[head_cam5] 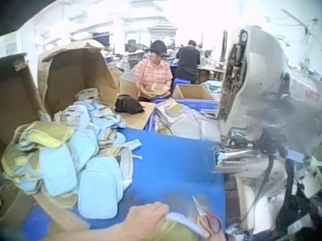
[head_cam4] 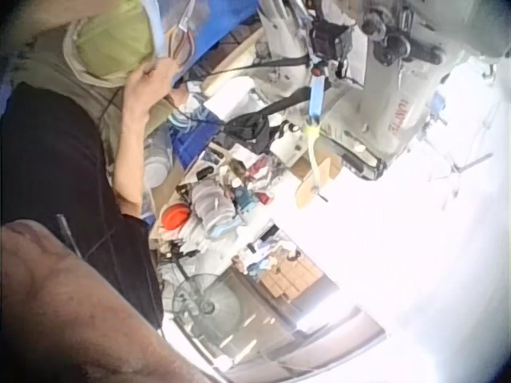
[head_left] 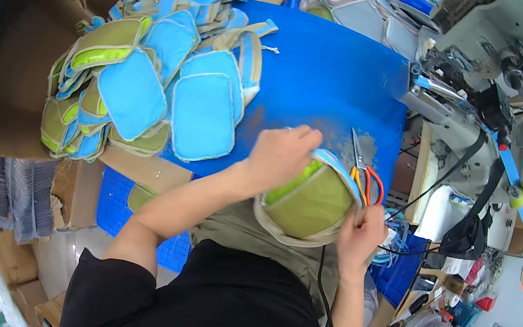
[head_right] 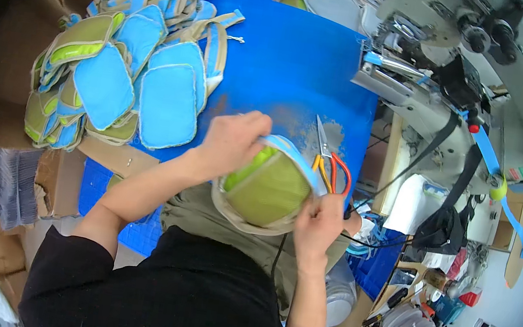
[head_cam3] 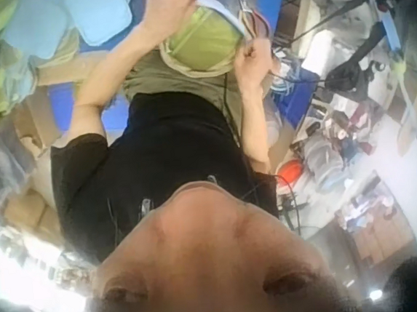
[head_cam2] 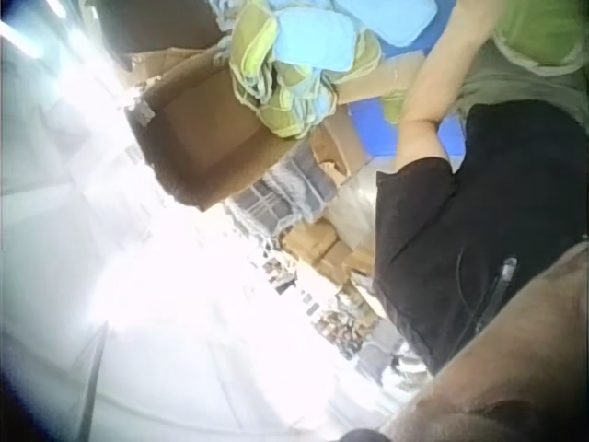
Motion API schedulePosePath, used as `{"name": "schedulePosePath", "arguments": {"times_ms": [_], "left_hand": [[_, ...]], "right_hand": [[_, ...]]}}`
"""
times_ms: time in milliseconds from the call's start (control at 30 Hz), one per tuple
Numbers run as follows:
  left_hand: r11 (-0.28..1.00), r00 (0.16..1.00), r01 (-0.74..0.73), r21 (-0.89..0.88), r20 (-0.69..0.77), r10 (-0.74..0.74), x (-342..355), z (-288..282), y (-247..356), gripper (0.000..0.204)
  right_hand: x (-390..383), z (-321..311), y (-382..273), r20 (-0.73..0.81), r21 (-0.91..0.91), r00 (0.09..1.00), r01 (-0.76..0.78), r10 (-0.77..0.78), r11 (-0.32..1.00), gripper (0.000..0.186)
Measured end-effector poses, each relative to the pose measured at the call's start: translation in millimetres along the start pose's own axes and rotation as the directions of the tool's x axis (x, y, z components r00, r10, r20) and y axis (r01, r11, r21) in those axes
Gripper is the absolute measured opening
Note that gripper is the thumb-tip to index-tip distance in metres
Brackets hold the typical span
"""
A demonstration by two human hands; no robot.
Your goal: The person assembles small fabric pouches by inserting blue foam inserts into beige fabric shells, aligning edges, and sewing them on a machine. They trim excess thread with scissors and flip the pouches to inspect the seams, repeating the process for multiple units.
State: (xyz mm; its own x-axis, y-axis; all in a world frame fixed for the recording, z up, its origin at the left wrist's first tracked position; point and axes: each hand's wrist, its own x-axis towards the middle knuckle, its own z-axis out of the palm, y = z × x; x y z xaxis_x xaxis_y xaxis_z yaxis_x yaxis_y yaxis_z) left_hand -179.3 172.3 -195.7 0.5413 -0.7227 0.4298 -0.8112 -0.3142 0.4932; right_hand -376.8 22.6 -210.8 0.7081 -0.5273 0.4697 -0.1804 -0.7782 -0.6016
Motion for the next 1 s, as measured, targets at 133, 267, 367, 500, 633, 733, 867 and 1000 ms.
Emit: {"name": "schedulePosePath", "arguments": {"times_ms": [133, 267, 367, 500, 633, 733, 867, 1000], "left_hand": [[0.991, 0.984, 0.022, -0.130, 0.176, 0.001, -12, 6, 20, 0.024], [0.983, 0.968, 0.048, -0.177, 0.252, -0.002, -10, -1, 22, 0.026], [0.974, 0.976, 0.073, -0.213, 0.217, -0.025, -10, 13, 2, 0.025], [0.849, 0.933, 0.345, -0.401, 0.044, -0.358, 35, 48, -97, 0.027], [0.278, 0.722, 0.316, -0.907, 0.040, -0.691, 102, 19, -130, 0.048], [0.896, 0.845, 0.417, -0.154, -0.297, -0.445, 109, -6, -191, 0.066], [0.713, 0.874, 0.486, 0.505, -0.278, -0.398, 111, -42, -237, 0.061], [0.550, 0.777, 0.482, 0.682, -0.043, -0.628, 112, -60, -294, 0.035]], "right_hand": [[-4, 13, 27, -0.010, -0.064, 0.996, -0.083, 0.083, 0.994, 0.028], [-2, 7, 43, -0.014, -0.171, 0.998, -0.067, 0.066, 0.983, 0.028], [-5, 9, 48, 0.106, 0.209, 0.901, -0.433, 0.420, 0.877, 0.026], [-8, 0, 41, 0.301, 0.538, 0.815, -0.574, 0.495, 0.618, 0.023], [-28, -1, 38, 0.344, 0.559, 0.801, -0.594, 0.491, 0.578, 0.027], [-44, -2, 34, 0.389, 0.542, 0.781, -0.623, 0.489, 0.564, 0.027], [-62, 3, 38, 0.424, 0.464, 0.744, -0.668, 0.516, 0.582, 0.027], [-58, 6, 38, 0.420, 0.403, 0.761, -0.645, 0.495, 0.649, 0.027]]}}
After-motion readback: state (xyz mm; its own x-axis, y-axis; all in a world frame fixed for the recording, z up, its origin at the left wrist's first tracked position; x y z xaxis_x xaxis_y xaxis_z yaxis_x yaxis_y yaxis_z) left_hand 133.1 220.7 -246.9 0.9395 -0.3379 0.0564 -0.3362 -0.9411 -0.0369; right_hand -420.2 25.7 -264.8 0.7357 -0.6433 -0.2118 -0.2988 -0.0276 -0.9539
